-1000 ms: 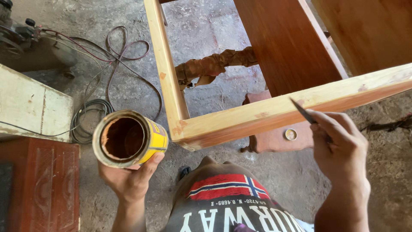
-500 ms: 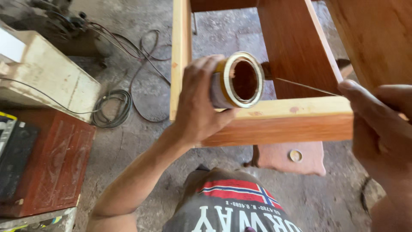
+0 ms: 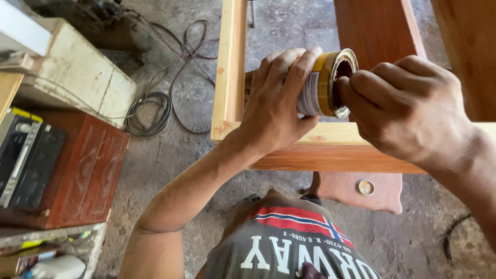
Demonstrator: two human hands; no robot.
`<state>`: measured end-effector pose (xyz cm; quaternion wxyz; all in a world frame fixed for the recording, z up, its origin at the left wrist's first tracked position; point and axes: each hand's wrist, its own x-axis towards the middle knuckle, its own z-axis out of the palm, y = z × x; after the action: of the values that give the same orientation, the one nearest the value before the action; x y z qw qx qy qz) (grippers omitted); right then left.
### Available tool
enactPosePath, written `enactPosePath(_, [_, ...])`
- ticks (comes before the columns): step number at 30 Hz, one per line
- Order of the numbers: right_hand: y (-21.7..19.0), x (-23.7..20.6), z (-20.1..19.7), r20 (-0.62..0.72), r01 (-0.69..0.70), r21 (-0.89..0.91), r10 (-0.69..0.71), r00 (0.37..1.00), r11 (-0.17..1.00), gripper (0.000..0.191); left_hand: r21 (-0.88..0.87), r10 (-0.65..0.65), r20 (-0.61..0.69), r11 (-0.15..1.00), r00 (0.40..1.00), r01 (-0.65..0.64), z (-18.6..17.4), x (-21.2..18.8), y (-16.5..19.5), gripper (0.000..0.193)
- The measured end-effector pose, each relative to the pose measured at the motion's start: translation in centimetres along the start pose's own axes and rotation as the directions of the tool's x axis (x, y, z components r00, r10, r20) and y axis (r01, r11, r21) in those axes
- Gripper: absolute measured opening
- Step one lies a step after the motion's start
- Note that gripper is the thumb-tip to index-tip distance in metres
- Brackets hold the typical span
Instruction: The person sits on the floor holding a can of wood stain and uses a small knife-like tool to spread stain onto the raw wood edges and frame of a wooden cabinet, working along the rails and inner dividers.
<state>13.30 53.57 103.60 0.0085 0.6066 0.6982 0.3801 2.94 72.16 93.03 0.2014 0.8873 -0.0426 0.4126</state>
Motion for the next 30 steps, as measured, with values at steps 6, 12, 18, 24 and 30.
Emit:
enactPosePath(6, [4.7, -3.0, 1.8, -0.066, -0.006, 0.238, 0.022, 0.998, 0.971, 0.027, 0.063, -0.059, -0.044, 0.996, 0.997, 0.062, 4.2, 1.7, 0.1, 0.108])
enactPosePath(12, [11.1, -8.3, 1.6, -0.033, -0.276, 0.313, 0.301, 0.953, 0.909, 0.009, 0.070, -0.109, -0.077, 0.991, 0.991, 0.115, 8.9, 4.8, -0.5, 0.110])
enactPosePath(18, [15.5, -11.7, 1.8, 0.159, -0.504, 0.490, 0.496, 0.854, 0.711, 0.016, 0.137, -0.068, -0.078, 0.987, 0.995, 0.078, 12.1, 7.7, -1.5, 0.110])
enactPosePath(24, [17.5, -13.3, 5.7, 0.152, -0.436, 0.491, 0.418, 0.896, 0.755, 0.013, 0.153, -0.046, -0.030, 0.987, 0.998, 0.050, 15.2, 10.8, -4.3, 0.111])
enactPosePath(30, [18.3, -20.0, 8.5, 0.368, -0.619, 0.646, 0.528, 0.765, 0.446, 0.012, 0.070, 0.020, -0.096, 0.997, 0.995, -0.014, 15.8, 12.7, -7.6, 0.101])
